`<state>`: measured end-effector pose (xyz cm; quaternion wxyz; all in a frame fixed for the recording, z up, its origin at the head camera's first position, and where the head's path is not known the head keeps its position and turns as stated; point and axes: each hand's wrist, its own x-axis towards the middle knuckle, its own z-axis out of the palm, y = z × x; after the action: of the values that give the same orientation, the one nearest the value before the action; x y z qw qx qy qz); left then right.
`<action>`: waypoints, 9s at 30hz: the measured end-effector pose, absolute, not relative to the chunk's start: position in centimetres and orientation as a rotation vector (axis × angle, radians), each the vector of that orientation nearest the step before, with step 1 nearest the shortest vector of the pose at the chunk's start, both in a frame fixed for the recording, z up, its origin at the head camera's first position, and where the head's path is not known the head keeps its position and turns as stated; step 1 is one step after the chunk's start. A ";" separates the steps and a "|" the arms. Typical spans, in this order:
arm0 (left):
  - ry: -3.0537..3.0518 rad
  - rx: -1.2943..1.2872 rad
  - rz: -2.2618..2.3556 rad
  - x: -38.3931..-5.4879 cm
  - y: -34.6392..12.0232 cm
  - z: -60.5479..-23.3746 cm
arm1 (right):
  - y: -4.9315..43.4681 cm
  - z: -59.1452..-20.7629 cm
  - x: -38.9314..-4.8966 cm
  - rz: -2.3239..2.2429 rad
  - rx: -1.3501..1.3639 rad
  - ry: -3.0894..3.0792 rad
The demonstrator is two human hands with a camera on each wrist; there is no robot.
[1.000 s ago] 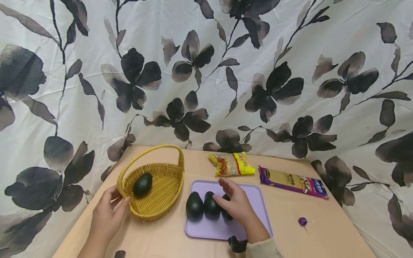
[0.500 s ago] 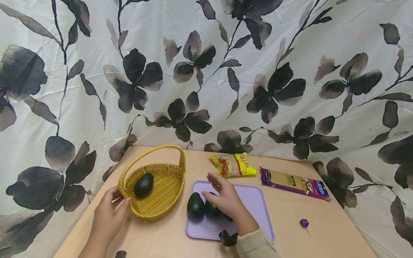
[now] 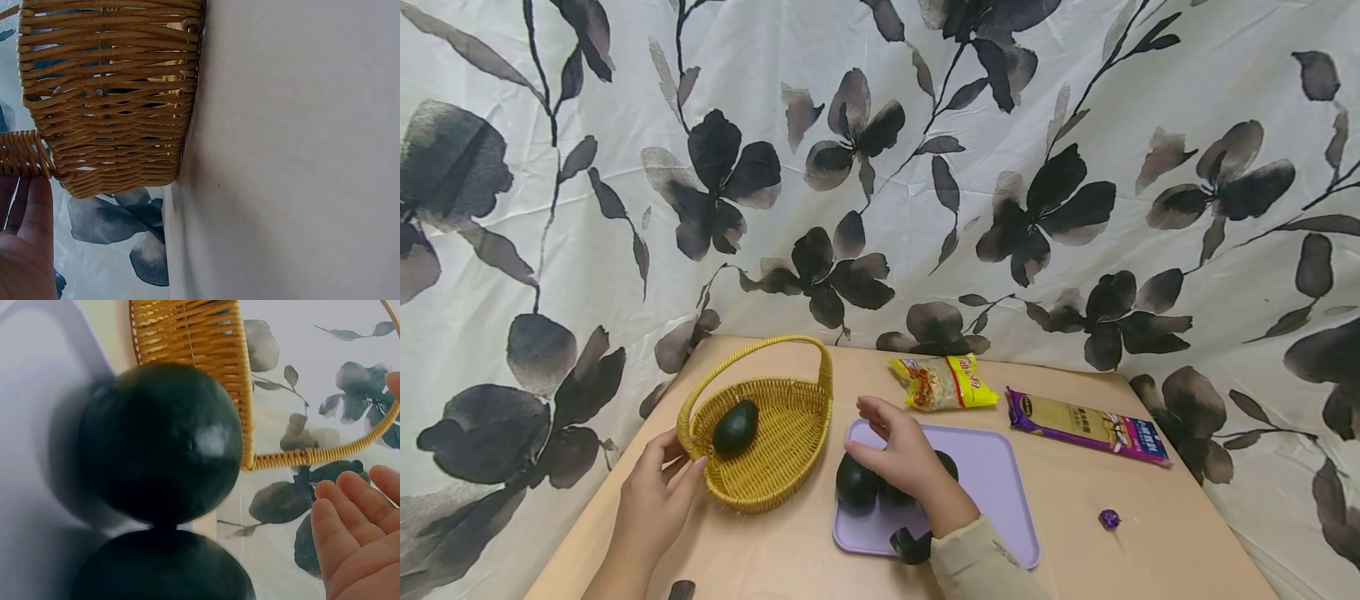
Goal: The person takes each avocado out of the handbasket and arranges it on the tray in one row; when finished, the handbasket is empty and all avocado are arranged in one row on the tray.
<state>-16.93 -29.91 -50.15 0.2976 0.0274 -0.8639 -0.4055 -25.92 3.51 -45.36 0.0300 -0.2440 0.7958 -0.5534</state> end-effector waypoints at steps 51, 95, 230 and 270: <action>-2.261 0.078 -1.159 -17.1 -30.2 -50.3 | -7.5 -45.3 -27.7 -1.423 -0.827 2.440; -2.338 0.142 -1.134 -17.0 -30.2 -50.2 | -14.0 -47.4 -28.7 -1.161 -0.746 2.576; -2.337 0.163 -1.151 -17.0 -29.9 -49.8 | 7.9 -45.4 -25.5 -1.915 -0.501 2.261; -2.336 0.158 -1.156 -16.9 -29.9 -49.5 | 16.2 -47.8 -22.9 -2.064 0.015 2.424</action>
<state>-16.89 -29.91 -49.54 0.2621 0.0583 -0.8633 -0.4273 -22.92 16.25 -47.80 -0.0213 0.0047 0.7612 -0.6482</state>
